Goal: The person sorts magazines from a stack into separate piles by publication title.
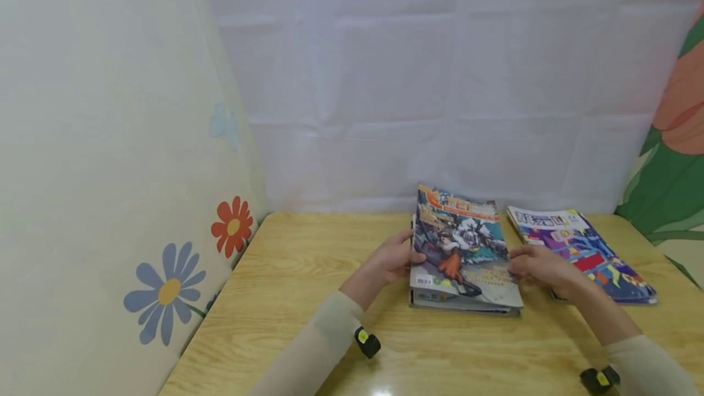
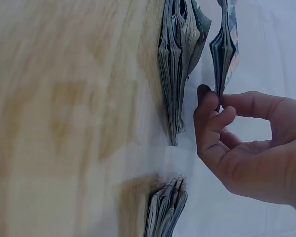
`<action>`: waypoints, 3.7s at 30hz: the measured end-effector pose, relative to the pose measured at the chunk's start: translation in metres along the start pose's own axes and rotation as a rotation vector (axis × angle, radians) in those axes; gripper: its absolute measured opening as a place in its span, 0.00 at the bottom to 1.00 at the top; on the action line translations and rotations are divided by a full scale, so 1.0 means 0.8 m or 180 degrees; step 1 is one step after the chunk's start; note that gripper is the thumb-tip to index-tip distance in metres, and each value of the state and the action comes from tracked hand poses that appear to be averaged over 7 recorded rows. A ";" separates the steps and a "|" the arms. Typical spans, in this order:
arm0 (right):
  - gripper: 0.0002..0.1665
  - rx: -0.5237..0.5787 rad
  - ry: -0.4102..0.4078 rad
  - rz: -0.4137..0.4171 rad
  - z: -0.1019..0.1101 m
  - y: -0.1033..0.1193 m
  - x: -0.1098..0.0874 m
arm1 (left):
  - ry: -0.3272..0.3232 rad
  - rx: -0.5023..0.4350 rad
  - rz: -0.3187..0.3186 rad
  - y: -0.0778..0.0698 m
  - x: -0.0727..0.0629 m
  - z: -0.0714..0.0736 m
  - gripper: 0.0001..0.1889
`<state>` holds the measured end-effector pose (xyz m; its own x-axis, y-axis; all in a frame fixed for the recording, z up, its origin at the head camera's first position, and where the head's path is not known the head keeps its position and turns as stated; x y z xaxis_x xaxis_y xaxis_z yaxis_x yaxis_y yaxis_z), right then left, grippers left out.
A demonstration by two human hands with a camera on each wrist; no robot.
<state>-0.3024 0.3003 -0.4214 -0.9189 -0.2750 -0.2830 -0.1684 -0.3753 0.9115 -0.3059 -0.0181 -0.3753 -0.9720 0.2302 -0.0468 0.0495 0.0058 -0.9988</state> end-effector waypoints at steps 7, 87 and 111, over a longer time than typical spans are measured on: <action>0.39 0.0203 -0.0038 0.0101 -0.001 0.010 -0.001 | 0.0017 -0.0065 -0.0058 -0.006 0.001 0.004 0.38; 0.40 0.2612 0.0970 -0.0256 -0.317 0.152 0.103 | -0.0109 0.0915 0.0439 -0.024 -0.085 0.341 0.44; 0.32 0.1261 0.1487 -0.0468 -0.258 0.151 0.072 | -0.0603 0.2315 0.0357 -0.044 -0.090 0.322 0.20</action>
<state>-0.3020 0.0566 -0.3895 -0.6383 -0.6366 -0.4328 -0.4828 -0.1069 0.8692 -0.2969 -0.2858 -0.3410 -0.9962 0.0201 -0.0853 0.0503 -0.6660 -0.7442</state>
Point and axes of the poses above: each hand's wrist, its own x-axis towards the middle knuckle, its own z-axis out of the back of the hand, y = z × x, the point moved 1 cm from there along x, towards the middle knuckle, and after that the axes turned 9 degrees about -z, right-handed, at the moved point
